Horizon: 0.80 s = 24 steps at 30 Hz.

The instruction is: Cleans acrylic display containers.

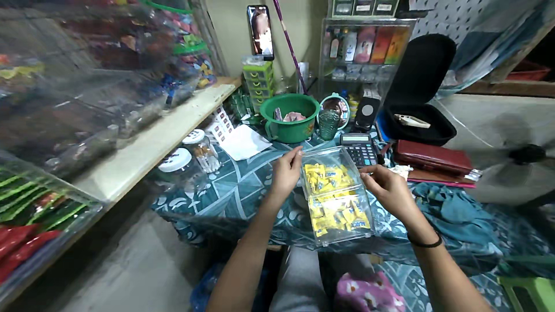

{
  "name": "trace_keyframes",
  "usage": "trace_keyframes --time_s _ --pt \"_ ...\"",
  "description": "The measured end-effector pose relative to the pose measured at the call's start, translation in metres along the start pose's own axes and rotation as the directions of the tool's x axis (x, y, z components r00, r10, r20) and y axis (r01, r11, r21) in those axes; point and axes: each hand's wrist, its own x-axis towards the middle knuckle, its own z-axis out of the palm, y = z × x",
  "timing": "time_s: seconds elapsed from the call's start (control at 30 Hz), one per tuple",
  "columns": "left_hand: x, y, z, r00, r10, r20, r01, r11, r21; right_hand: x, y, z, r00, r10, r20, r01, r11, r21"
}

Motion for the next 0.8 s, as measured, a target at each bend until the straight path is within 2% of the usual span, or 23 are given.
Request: trace_keyframes --time_s 0.13,0.23,0.37,0.5,0.63,0.8 --pt "-0.002 -0.008 0.003 0.999 0.016 0.028 -0.015 0.999 -0.04 -0.005 0.004 -0.001 1.0 0.014 0.023 -0.014 1.0 0.018" --pt "-0.008 -0.015 0.007 0.998 -0.032 0.061 0.042 0.984 -0.172 -0.009 0.012 -0.001 0.992 0.064 0.106 -0.072 0.995 0.069" --pt "-0.034 -0.012 0.011 0.987 -0.146 0.07 0.162 0.909 -0.384 -0.014 0.017 0.001 0.966 0.137 0.219 -0.199 0.935 0.293" --pt "-0.079 0.004 0.008 0.98 -0.164 0.112 0.199 0.823 -0.533 -0.024 0.014 0.007 0.947 0.158 0.279 -0.267 0.871 0.413" --pt "-0.099 0.017 0.001 0.981 -0.178 0.073 0.19 0.835 -0.517 -0.019 0.006 0.03 0.961 0.175 0.213 -0.252 0.87 0.423" --pt "-0.082 -0.01 -0.043 0.973 -0.23 -0.024 0.192 0.863 -0.467 0.007 -0.027 0.081 0.958 0.095 0.269 -0.223 0.838 0.498"
